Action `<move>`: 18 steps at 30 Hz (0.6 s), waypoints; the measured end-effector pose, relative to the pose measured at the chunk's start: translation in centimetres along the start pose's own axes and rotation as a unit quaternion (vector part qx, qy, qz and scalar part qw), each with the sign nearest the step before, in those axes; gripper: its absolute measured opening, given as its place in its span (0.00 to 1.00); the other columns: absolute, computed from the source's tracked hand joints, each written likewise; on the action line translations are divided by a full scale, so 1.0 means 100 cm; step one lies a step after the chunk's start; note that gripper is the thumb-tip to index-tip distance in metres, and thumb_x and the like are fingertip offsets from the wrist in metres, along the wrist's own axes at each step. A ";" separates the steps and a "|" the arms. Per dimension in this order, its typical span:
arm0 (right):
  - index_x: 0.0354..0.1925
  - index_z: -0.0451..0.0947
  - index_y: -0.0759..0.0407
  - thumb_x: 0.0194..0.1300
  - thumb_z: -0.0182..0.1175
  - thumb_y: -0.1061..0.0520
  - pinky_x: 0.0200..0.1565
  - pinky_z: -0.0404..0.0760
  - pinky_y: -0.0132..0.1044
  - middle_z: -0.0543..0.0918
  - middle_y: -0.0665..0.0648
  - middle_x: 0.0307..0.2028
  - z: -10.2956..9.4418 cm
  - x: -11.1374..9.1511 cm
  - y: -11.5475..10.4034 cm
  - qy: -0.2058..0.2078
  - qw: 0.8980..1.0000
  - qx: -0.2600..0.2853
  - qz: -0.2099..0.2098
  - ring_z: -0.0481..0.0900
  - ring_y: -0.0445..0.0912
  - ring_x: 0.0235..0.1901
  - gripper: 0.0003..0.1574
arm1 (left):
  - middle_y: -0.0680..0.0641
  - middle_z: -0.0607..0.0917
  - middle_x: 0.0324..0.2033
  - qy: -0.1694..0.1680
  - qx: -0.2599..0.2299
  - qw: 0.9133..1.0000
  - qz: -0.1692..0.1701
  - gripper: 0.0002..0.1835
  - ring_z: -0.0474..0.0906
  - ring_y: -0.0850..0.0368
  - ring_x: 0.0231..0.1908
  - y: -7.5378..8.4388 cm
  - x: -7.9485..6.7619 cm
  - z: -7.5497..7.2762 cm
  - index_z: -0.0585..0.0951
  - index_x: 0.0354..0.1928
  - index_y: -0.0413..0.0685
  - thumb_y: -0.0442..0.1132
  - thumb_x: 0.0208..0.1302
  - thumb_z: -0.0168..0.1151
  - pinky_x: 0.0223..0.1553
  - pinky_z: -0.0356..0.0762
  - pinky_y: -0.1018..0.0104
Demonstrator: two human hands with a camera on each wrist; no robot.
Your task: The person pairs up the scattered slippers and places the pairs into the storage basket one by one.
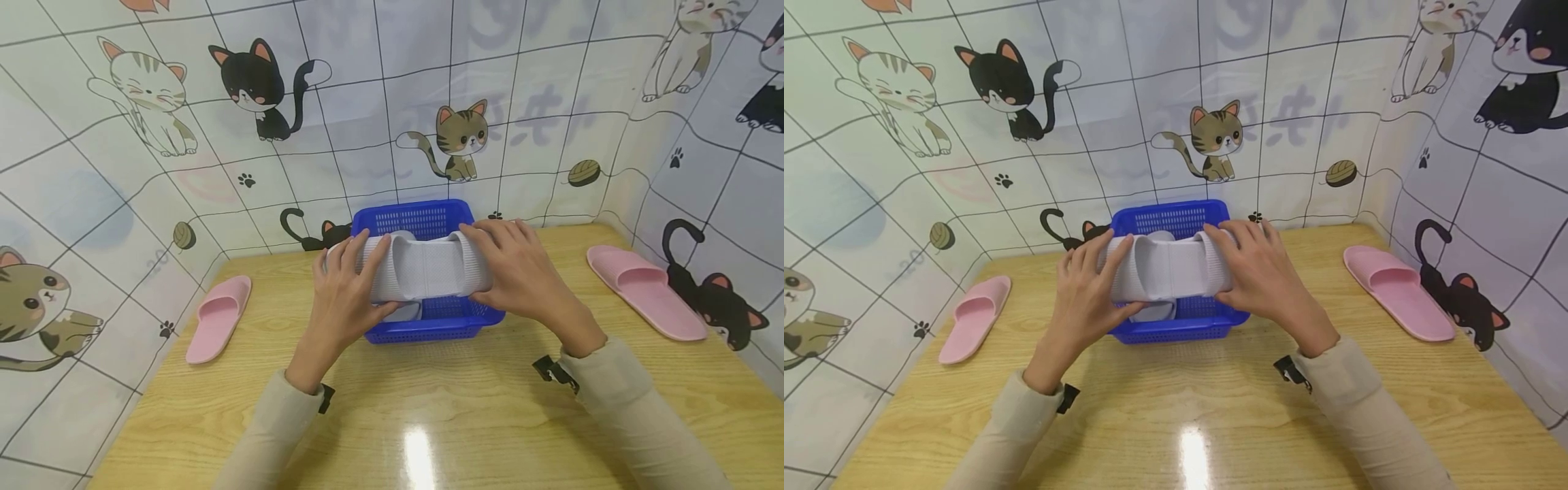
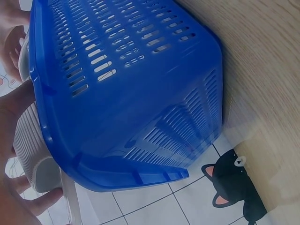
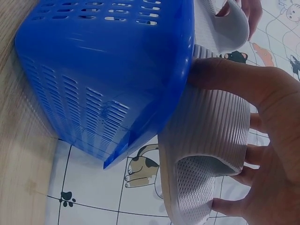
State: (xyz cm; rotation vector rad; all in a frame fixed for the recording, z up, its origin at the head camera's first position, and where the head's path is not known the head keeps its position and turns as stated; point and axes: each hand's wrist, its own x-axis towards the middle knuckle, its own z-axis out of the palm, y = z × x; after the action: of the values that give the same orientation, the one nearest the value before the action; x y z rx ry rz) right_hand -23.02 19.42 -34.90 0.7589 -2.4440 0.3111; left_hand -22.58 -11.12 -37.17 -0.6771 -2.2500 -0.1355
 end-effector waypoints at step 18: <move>0.71 0.69 0.56 0.28 0.89 0.45 0.68 0.65 0.72 0.76 0.64 0.64 0.001 -0.001 0.000 0.003 1.000 -0.004 -0.003 0.72 0.64 0.64 0.72 | 0.39 0.71 0.72 -0.007 0.006 1.000 -0.001 0.63 0.70 0.36 0.67 0.001 -0.001 0.001 0.65 0.77 0.61 0.67 0.36 0.84 0.64 0.68 0.30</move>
State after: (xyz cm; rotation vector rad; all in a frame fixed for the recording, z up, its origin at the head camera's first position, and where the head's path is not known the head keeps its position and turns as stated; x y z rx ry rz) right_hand -22.99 19.42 -35.00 0.7607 -2.4354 0.2997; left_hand -22.57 -11.07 -37.36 -0.6718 -2.2627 -0.1170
